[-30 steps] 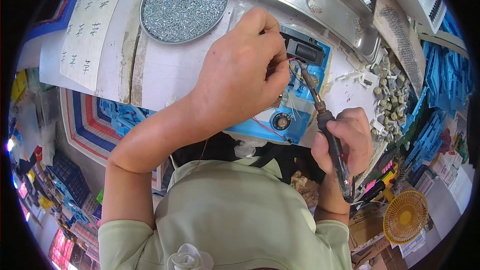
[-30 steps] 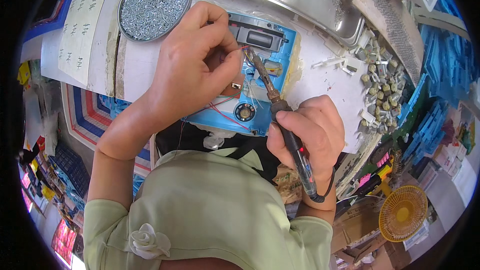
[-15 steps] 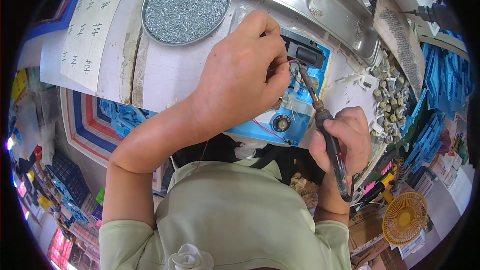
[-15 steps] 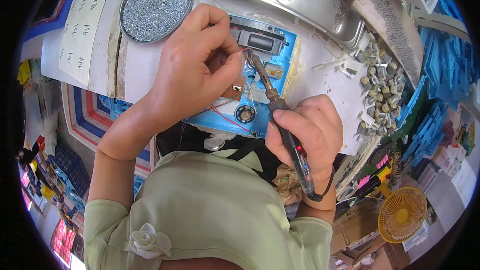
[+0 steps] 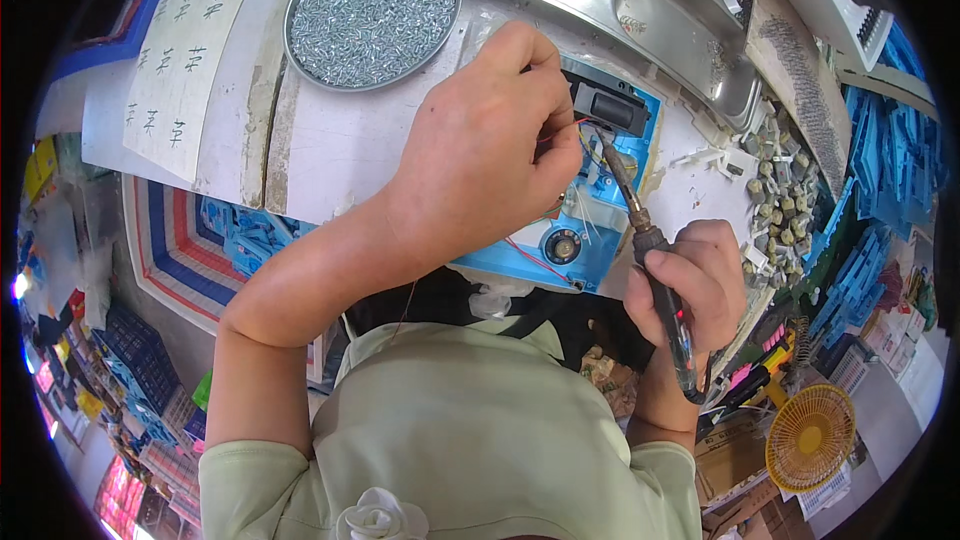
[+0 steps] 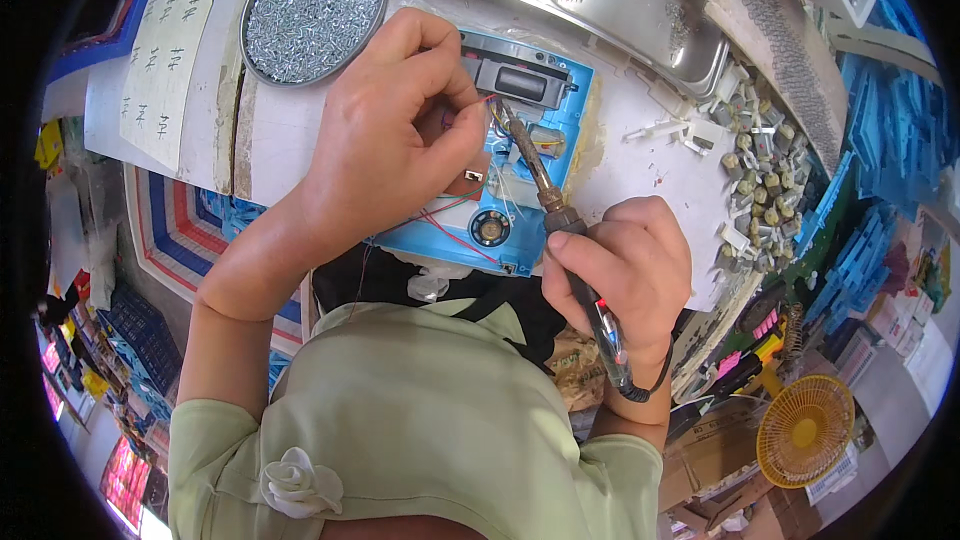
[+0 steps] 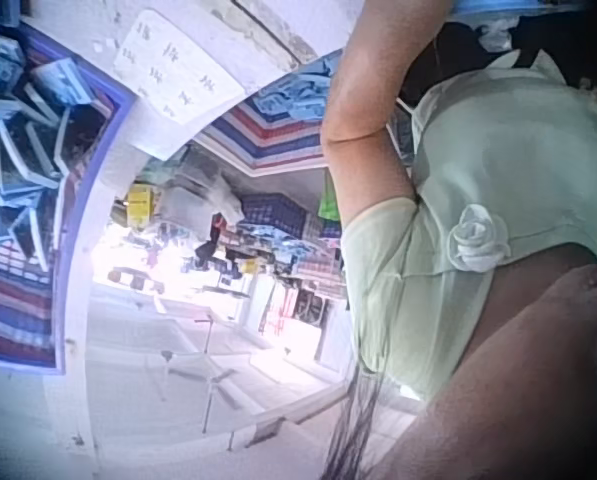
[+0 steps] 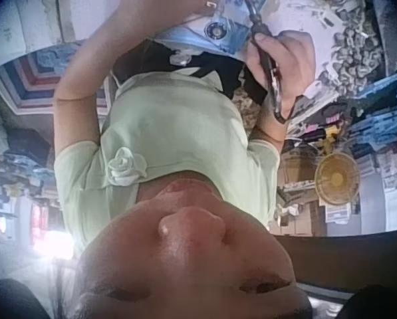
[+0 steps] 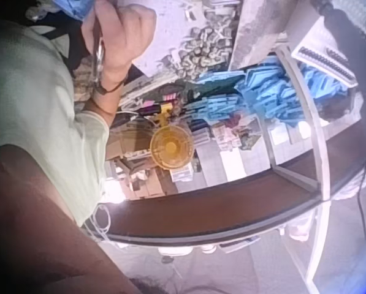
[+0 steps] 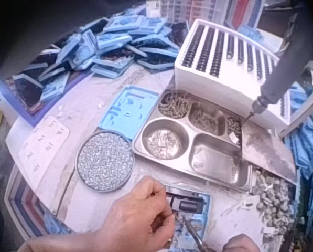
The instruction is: Assembling and soldering components into a blue plastic electronic housing.
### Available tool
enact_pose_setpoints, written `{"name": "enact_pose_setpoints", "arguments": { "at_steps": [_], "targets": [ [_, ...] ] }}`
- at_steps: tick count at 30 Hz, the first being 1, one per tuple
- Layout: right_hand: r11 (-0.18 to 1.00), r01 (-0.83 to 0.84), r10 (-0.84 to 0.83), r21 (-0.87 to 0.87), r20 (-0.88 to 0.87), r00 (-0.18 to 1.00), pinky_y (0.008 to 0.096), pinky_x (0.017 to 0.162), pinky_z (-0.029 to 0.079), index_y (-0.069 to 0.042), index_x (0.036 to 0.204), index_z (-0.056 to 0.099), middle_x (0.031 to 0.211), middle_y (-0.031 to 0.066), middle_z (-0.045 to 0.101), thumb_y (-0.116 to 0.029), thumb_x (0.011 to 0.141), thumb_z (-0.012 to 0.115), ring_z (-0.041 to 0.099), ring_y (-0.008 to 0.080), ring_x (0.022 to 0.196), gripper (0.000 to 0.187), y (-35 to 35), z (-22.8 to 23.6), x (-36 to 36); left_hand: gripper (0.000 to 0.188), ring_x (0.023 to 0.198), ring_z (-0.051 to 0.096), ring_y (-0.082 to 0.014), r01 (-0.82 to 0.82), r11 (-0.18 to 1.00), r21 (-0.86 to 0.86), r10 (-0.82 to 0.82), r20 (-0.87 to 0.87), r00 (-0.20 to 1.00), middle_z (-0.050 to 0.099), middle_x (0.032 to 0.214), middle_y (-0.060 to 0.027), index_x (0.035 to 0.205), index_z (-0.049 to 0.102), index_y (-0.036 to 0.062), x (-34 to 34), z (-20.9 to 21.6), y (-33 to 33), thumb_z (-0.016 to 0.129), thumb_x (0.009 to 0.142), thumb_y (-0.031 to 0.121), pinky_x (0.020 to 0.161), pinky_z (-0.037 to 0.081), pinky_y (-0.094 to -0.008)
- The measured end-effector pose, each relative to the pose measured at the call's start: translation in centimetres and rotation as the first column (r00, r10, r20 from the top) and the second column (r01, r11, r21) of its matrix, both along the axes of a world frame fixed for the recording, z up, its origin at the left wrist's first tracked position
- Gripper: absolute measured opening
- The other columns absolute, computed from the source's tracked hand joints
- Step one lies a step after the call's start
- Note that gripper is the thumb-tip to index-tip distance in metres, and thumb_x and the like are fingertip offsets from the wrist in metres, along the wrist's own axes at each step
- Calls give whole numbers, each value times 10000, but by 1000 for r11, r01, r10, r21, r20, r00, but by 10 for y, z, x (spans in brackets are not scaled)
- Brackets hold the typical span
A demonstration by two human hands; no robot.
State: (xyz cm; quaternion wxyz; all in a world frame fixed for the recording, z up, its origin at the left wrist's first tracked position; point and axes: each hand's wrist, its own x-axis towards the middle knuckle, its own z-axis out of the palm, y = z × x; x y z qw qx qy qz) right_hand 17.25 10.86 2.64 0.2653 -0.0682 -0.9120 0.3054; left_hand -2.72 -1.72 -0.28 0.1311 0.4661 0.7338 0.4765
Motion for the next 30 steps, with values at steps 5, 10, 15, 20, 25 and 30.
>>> {"name": "enact_pose_setpoints", "arguments": {
  "at_steps": [5, 10, 15, 20, 25, 30],
  "targets": [
    [999, -27, 27, -34, -6, 1000, 328, 574, 458, -101, 1002, 697, 705, 44, 597, -2, 668, 824, 544, 252, 646, 371, 4, -1, 1, 93, 669, 594, -137, -1, 1000, -20, 1, 8, 1000, 544, 932, -79, 798, 628, -27, 1, 1, 1, 720, 786, -19, 557, 520, -264],
    [997, -43, 43, -69, -3, 999, 330, 575, 458, -81, 1001, 688, 709, 54, 621, -14, 692, 810, 547, 254, 635, 338, 9, -1, 0, 102, 674, 601, -152, 0, 1000, -29, 0, -5, 1000, 547, 931, -82, 793, 626, -25, 0, 2, 1, 725, 769, -26, 560, 529, -269],
    [995, -68, 68, -77, -7, 998, 330, 573, 458, -65, 1000, 681, 710, 64, 637, -2, 694, 801, 548, 254, 625, 335, 14, -2, -6, 124, 697, 617, -192, -13, 1000, -16, 11, -83, 996, 559, 922, -93, 781, 617, -21, 0, -1, 2, 729, 730, -34, 566, 540, -286],
    [993, -85, 86, -76, 11, 996, 328, 569, 457, -52, 995, 682, 713, 69, 647, 2, 689, 800, 545, 253, 612, 333, 14, -1, -11, 129, 699, 622, -195, -38, 999, -31, 36, -81, 996, 567, 920, -92, 773, 613, -16, 3, 0, 4, 731, 725, -35, 568, 542, -296],
    [993, -88, 88, -74, 5, 996, 330, 565, 455, -54, 1004, 680, 712, 73, 645, -1, 692, 799, 541, 255, 607, 338, 15, -1, -13, 131, 682, 618, -183, -49, 998, -28, 47, -68, 997, 562, 912, -86, 768, 609, -16, 4, -1, 4, 733, 731, -37, 565, 537, -289],
    [995, -75, 75, -71, 8, 997, 334, 562, 453, -65, 1019, 678, 713, 72, 640, -11, 700, 798, 543, 256, 612, 345, 15, -2, -13, 135, 679, 616, -176, -64, 998, -14, 63, -83, 995, 559, 908, -82, 763, 605, -13, 6, -3, 5, 734, 729, -34, 556, 527, -286]
  ]
}}
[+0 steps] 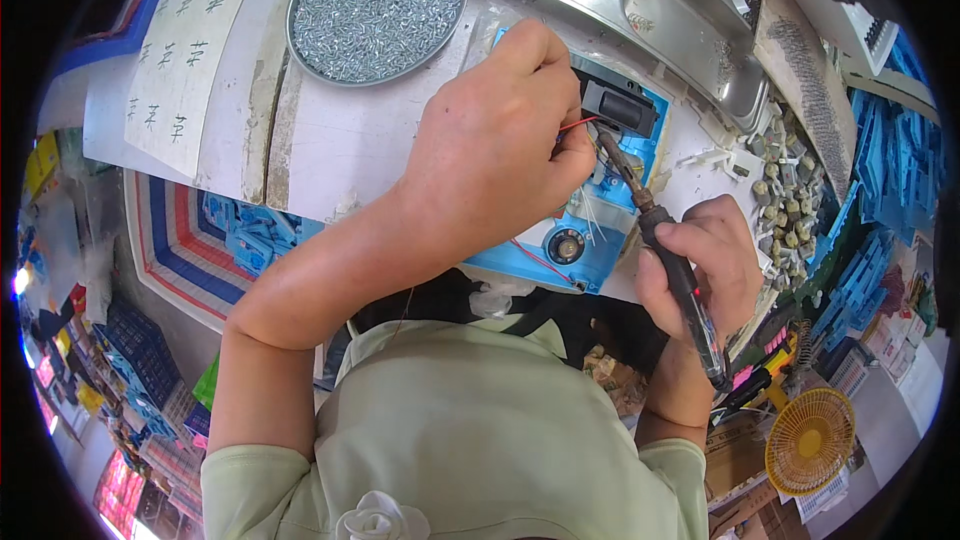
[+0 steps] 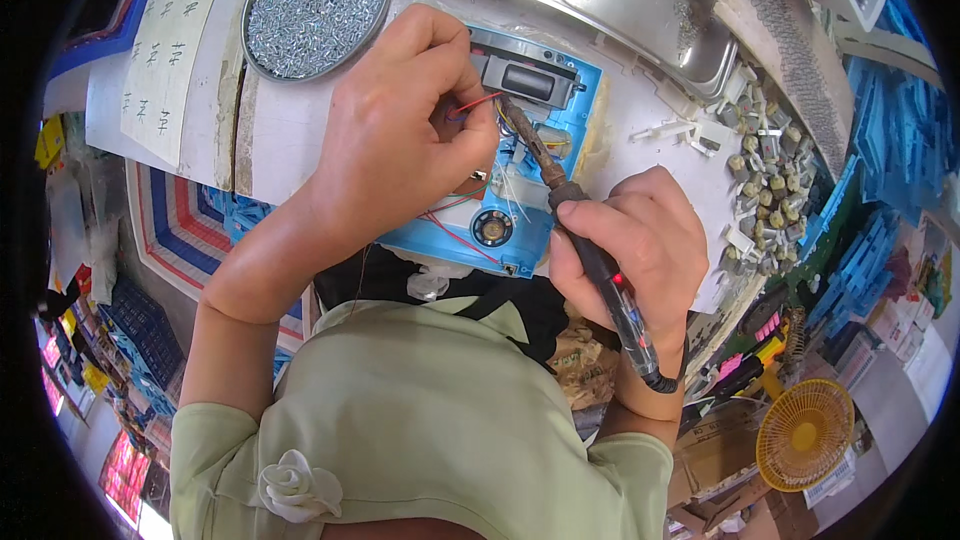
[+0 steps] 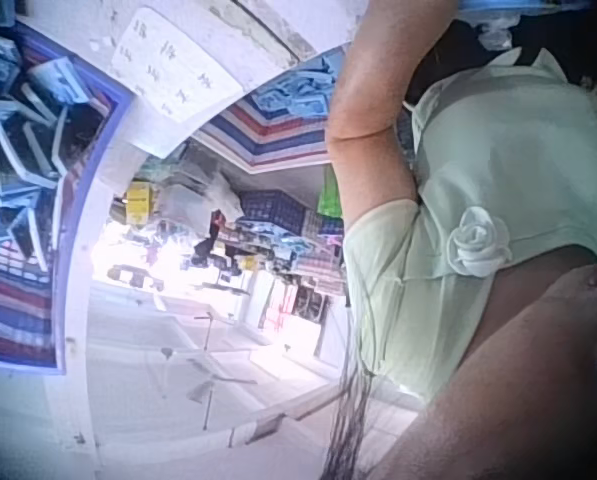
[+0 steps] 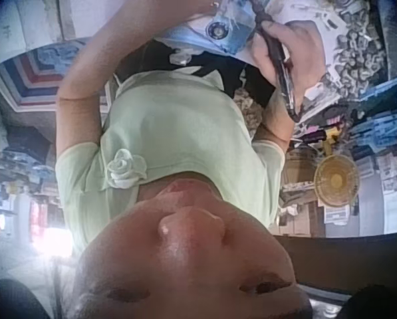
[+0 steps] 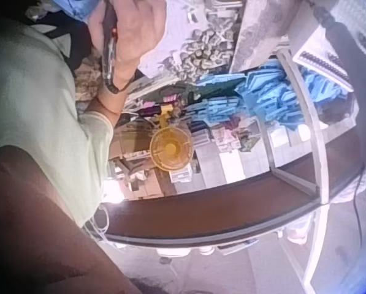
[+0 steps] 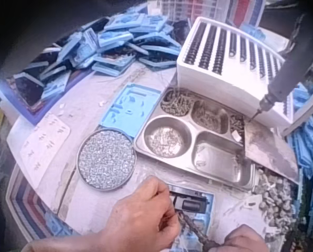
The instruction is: Assembling and soldering components into a blue plastic electronic housing.
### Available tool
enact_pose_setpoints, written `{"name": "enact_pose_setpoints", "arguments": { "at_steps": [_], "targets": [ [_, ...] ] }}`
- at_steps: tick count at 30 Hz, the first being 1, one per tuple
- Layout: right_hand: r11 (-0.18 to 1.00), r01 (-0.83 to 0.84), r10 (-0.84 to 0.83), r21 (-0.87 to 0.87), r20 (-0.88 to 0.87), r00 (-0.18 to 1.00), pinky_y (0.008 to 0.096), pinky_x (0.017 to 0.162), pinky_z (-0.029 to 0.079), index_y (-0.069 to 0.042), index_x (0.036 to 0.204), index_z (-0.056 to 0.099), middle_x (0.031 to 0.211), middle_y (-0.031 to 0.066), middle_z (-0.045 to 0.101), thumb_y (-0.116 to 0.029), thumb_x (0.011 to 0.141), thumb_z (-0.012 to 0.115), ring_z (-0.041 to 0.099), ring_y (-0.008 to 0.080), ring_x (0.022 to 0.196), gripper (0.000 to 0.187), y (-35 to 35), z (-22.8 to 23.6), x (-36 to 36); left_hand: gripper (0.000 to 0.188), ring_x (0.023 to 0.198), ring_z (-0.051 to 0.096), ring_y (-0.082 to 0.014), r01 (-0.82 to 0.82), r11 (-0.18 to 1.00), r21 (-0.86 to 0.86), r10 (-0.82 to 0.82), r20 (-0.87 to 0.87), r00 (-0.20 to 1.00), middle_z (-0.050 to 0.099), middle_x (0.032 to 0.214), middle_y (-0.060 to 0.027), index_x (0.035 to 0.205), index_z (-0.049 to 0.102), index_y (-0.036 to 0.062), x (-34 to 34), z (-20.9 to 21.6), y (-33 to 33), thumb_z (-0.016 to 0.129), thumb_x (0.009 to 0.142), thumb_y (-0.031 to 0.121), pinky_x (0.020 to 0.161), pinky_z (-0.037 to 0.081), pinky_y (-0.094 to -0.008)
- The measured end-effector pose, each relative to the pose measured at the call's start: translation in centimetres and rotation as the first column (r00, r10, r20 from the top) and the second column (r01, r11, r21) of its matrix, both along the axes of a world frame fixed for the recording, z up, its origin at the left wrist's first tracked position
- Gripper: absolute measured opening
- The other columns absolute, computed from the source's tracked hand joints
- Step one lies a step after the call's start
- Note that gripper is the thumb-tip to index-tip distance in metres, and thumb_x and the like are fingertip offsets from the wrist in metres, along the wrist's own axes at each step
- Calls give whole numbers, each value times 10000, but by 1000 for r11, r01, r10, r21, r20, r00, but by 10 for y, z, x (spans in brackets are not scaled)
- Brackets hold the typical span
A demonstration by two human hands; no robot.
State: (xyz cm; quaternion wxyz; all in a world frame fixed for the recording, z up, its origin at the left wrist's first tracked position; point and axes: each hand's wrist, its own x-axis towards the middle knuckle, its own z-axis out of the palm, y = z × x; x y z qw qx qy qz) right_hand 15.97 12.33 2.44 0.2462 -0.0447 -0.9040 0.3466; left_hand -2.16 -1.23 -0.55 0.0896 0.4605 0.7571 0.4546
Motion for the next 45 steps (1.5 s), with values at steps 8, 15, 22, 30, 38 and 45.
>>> {"name": "enact_pose_setpoints", "arguments": {
  "at_steps": [8, 15, 22, 30, 38, 45],
  "targets": [
    [1000, 14, -14, -20, 25, 1000, 338, 565, 453, -59, 1032, 671, 716, 72, 642, -27, 715, 803, 547, 255, 617, 345, 2, 1, 3, 134, 674, 607, -199, -7, 1000, 18, 8, -49, 999, 565, 904, -84, 757, 606, -4, 0, -3, 1, 731, 714, -30, 564, 521, -299],
    [1000, -8, 9, -29, 12, 1000, 337, 569, 453, -51, 1032, 663, 705, 77, 633, -28, 721, 804, 555, 259, 627, 343, 0, 3, 13, 129, 693, 611, -208, -18, 1000, 9, 18, -36, 999, 563, 901, -87, 756, 608, -4, 2, -3, 1, 731, 718, -20, 597, 524, -311],
    [995, 84, -85, -48, -18, 996, 343, 574, 456, -44, 1035, 647, 695, 88, 632, -44, 747, 812, 555, 267, 635, 332, -3, 8, 24, 123, 700, 615, -208, -19, 1000, -7, 19, -28, 999, 563, 905, -86, 760, 616, -9, 2, -2, 1, 735, 727, -12, 620, 530, -307],
    [981, 156, -165, -115, -65, 984, 340, 598, 452, -33, 1034, 635, 690, 89, 647, -23, 747, 809, 548, 246, 634, 335, -3, 1, 34, 127, 723, 616, -204, -8, 1000, -6, 8, -21, 1000, 566, 908, -91, 770, 622, -12, 2, -1, 0, 742, 730, -25, 628, 530, -301],
    [974, 196, -210, -116, -131, 969, 338, 592, 441, -3, 1025, 632, 714, 105, 640, -14, 743, 801, 543, 242, 630, 330, 6, -6, 50, 173, 761, 605, -204, 9, 999, 53, -9, 11, 1000, 559, 1032, -109, 873, 668, 21, 7, 17, -11, 774, 748, -36, 630, 516, -298],
    [910, 323, -377, -258, -198, 905, 302, 649, 398, 23, 1096, 602, 734, 116, 581, -58, 827, 761, 510, 222, 692, 323, -5, -16, 98, 231, 755, 622, -199, 386, 917, -102, -390, -25, 920, 565, 1033, -100, 932, 716, 52, 13, 36, -37, 789, 737, -46, 620, 514, -305]
  ]
}}
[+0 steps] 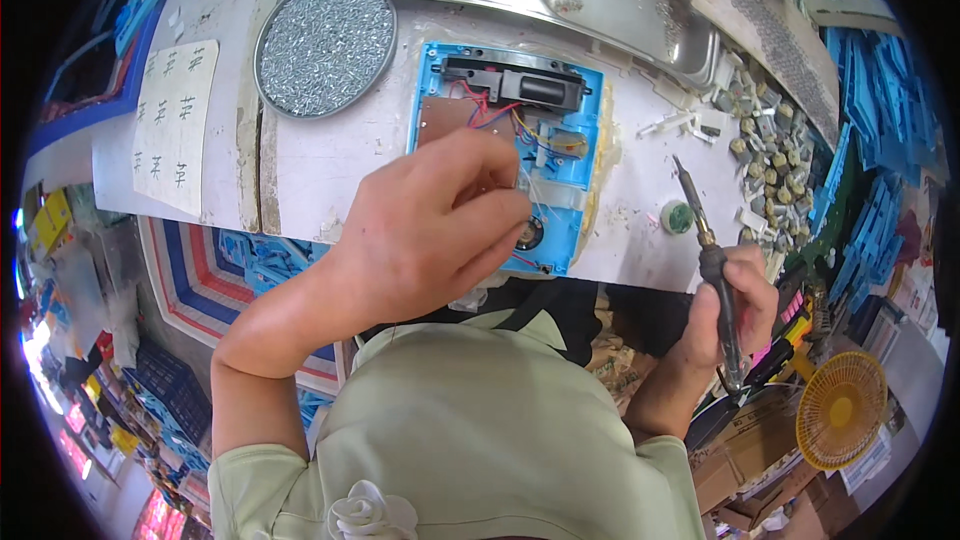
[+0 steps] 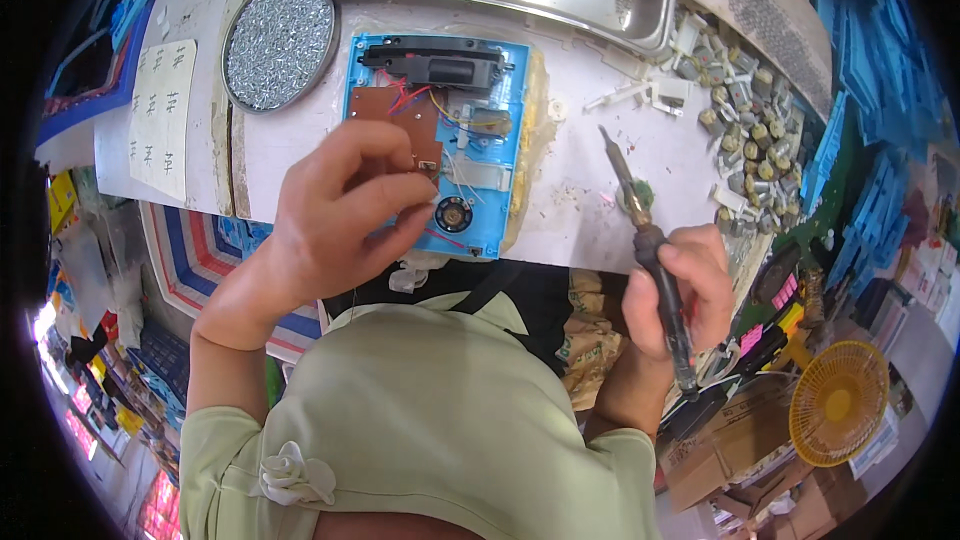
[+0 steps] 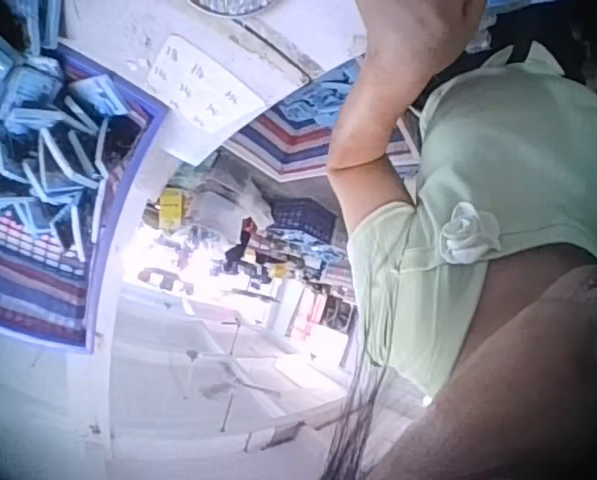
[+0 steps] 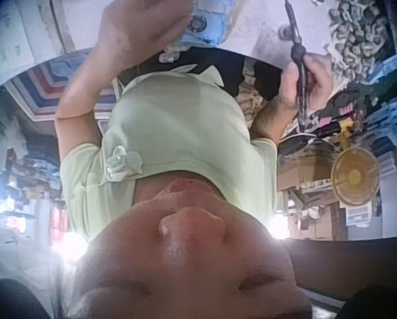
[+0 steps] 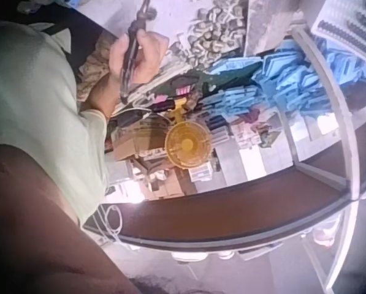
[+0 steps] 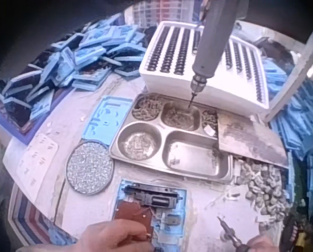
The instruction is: Assembling and soldering components into a blue plastic electronic housing.
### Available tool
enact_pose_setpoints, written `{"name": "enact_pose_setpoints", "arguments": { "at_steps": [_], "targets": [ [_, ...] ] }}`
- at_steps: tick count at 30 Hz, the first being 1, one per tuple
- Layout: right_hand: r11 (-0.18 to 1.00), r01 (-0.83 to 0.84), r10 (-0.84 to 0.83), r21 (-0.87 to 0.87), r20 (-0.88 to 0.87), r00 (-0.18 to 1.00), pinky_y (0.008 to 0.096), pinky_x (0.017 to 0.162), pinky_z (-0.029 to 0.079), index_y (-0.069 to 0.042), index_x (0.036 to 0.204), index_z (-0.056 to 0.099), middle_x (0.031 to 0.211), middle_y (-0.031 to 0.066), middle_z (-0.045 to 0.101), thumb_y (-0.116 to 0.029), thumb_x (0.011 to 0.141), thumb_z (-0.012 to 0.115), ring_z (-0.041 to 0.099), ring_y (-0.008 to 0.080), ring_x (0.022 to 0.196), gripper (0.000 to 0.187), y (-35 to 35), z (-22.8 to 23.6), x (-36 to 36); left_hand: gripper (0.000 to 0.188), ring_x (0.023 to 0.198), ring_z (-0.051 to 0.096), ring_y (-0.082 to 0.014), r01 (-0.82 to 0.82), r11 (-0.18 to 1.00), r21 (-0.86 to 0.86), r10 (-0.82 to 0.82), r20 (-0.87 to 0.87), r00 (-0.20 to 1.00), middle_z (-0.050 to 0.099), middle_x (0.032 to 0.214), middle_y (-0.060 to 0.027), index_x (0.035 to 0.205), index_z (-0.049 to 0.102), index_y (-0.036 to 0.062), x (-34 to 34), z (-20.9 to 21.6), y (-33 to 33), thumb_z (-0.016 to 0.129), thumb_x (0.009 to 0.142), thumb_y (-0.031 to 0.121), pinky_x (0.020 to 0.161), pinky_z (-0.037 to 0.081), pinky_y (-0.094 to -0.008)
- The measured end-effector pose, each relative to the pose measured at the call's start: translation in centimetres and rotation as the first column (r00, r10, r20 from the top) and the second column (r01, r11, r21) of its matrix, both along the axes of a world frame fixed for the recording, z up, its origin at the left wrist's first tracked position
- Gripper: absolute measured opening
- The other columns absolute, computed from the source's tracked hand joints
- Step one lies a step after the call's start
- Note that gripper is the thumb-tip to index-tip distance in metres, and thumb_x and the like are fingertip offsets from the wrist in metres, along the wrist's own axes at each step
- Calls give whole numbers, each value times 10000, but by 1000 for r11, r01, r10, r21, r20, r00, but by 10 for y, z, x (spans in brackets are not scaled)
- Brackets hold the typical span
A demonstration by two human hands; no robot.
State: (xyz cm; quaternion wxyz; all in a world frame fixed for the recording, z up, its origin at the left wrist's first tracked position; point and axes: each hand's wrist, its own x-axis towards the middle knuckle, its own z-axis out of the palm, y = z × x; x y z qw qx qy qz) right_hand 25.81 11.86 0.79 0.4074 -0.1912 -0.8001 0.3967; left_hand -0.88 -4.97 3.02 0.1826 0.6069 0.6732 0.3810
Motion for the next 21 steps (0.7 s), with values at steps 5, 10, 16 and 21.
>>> {"name": "enact_pose_setpoints", "arguments": {
  "at_steps": [5, 10, 16, 21],
  "targets": [
    [982, 76, -85, -171, -44, 995, 276, 683, 388, 18, 1156, 582, 857, 114, 572, -68, 856, 751, 501, 176, 768, 355, -10, -1, 27, 267, 778, 660, -228, 220, 975, 14, -212, -218, 953, 605, 991, -68, 1002, 720, 77, -3, -14, 21, 787, 751, 14, 632, 534, -339],
    [988, 58, -64, -143, -37, 997, 276, 686, 398, 12, 1152, 593, 863, 118, 583, -66, 851, 767, 507, 178, 770, 357, -14, 7, 24, 235, 786, 679, -244, 301, 953, 44, -287, -189, 939, 659, 956, -78, 984, 702, 54, -13, -24, 32, 771, 766, -2, 629, 530, -331],
    [983, -34, 24, -183, -54, 998, 313, 703, 456, 39, 1143, 632, 897, 128, 624, -53, 830, 804, 568, 213, 796, 369, -26, -3, -34, 139, 728, 653, -249, 42, 937, -347, 125, 444, 887, 678, 840, -95, 966, 697, 3, -10, -11, 33, 749, 838, -10, 641, 512, -293],
    [978, -72, 59, -193, -75, 995, 309, 738, 474, 38, 1140, 639, 908, 132, 634, -15, 819, 796, 587, 222, 815, 361, -18, 2, -45, 114, 758, 641, -270, 141, 989, -34, -128, 256, 958, 658, 841, -99, 957, 676, -10, -16, -26, 32, 725, 855, -26, 704, 508, -319]
  ]
}}
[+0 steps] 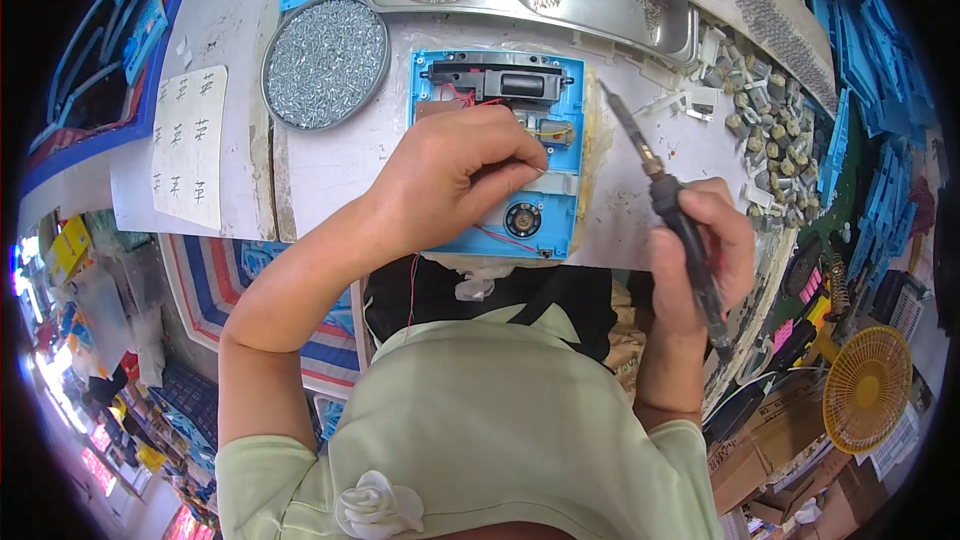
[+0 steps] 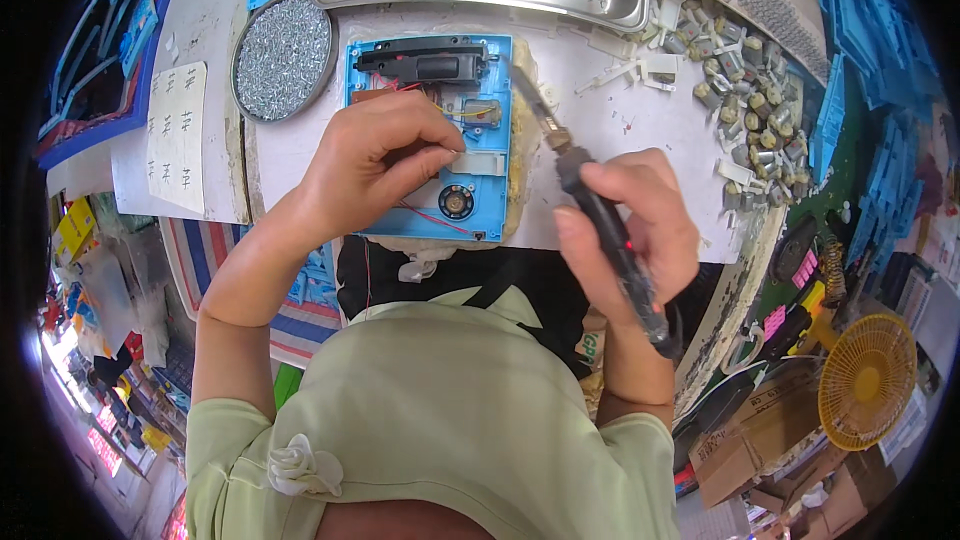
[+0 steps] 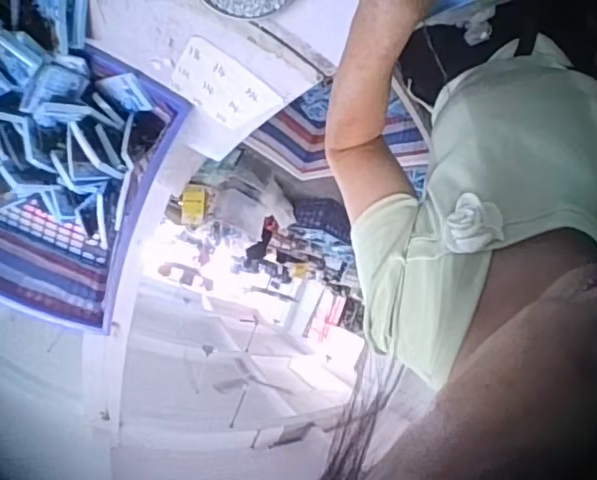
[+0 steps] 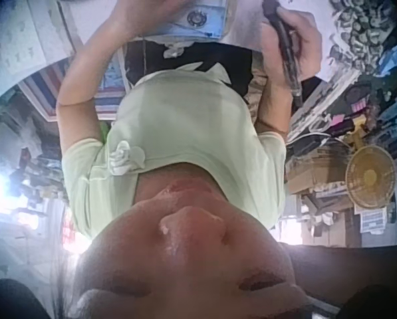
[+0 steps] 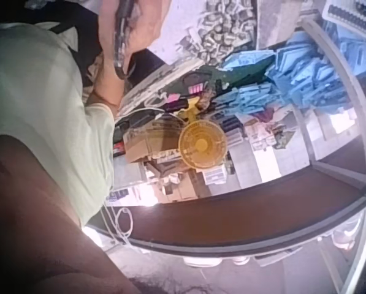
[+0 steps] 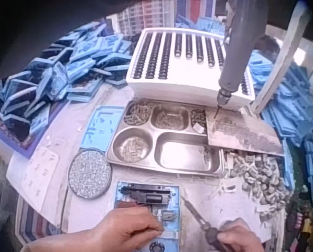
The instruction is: Assembling and soldering components into a blue plastic electronic housing.
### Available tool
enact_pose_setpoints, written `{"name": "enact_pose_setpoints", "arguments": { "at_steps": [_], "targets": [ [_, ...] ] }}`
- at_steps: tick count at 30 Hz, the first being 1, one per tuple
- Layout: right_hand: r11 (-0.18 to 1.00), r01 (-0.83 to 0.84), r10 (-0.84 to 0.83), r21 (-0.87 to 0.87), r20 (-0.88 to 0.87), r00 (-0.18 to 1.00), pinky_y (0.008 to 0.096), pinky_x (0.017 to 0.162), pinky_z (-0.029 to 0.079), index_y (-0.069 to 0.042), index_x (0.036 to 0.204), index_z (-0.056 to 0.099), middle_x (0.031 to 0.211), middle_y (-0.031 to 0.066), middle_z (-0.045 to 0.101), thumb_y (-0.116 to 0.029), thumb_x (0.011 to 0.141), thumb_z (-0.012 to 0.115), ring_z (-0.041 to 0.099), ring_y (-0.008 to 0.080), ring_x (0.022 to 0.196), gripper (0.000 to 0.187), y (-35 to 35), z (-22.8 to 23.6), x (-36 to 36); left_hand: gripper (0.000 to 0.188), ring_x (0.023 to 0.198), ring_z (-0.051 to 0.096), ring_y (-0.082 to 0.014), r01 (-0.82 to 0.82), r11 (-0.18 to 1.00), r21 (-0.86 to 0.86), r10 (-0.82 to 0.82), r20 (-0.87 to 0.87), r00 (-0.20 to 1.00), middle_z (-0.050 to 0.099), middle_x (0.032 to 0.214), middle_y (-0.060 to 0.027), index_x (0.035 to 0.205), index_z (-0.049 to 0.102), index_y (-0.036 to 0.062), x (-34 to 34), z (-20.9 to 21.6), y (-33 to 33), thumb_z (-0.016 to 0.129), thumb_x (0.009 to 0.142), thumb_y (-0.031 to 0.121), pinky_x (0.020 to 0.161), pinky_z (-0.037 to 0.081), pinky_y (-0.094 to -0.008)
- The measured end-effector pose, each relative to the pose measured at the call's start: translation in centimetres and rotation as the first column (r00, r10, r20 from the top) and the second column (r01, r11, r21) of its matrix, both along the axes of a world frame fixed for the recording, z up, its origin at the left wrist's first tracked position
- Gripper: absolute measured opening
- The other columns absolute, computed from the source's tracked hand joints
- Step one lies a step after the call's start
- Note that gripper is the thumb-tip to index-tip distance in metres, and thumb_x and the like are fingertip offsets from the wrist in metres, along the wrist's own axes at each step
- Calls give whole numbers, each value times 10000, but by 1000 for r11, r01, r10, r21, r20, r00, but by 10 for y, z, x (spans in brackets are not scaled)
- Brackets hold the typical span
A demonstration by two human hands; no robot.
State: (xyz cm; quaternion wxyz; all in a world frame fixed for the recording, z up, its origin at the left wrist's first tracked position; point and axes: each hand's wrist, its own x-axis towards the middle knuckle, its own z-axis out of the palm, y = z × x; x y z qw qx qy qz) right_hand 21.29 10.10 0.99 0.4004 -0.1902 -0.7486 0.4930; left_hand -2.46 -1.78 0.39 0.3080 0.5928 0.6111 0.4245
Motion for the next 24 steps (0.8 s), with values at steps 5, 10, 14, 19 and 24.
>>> {"name": "enact_pose_setpoints", "arguments": {
  "at_steps": [5, 10, 14, 19, 24],
  "targets": [
    [997, -49, 51, -57, 34, 998, 306, 722, 469, 35, 1125, 634, 912, 146, 618, 4, 795, 781, 577, 217, 796, 362, 3, 8, 25, 122, 845, 643, -295, 114, 993, 15, -111, -113, 987, 631, 955, -102, 948, 660, 8, -2, 1, -6, 722, 846, -11, 744, 522, -350],
    [980, -199, 201, -26, 150, 968, 298, 585, 440, 29, 1032, 664, 771, 111, 627, 15, 732, 779, 570, 215, 673, 321, 1, 14, 30, 178, 888, 650, -307, 154, 987, 47, -135, -277, 951, 610, 1062, -92, 951, 638, 29, 2, 3, -7, 739, 809, -5, 746, 543, -379],
    [967, -256, 252, -7, 204, 946, 295, 533, 435, 10, 990, 680, 731, 90, 654, 14, 691, 782, 579, 210, 626, 315, -2, 14, 23, 230, 899, 659, -298, 147, 988, 37, -129, -309, 942, 611, 1043, -92, 951, 611, 33, 3, 0, -10, 755, 776, -10, 717, 554, -378],
    [950, -309, 290, 32, 264, 920, 302, 537, 460, -9, 987, 680, 748, 79, 672, 2, 690, 788, 588, 216, 618, 316, -2, 17, 17, 247, 893, 661, -290, 155, 986, 54, -125, -365, 923, 613, 1049, -86, 951, 610, 40, 3, -4, -13, 762, 761, -4, 699, 558, -377],
    [947, -319, 298, 33, 274, 914, 304, 535, 461, -20, 990, 680, 753, 71, 676, -6, 695, 786, 592, 218, 617, 314, -2, 17, 14, 233, 893, 663, -289, 153, 987, 49, -122, -396, 910, 615, 1053, -80, 949, 615, 46, 3, -3, -14, 758, 767, 20, 698, 562, -375]
  ]
}}
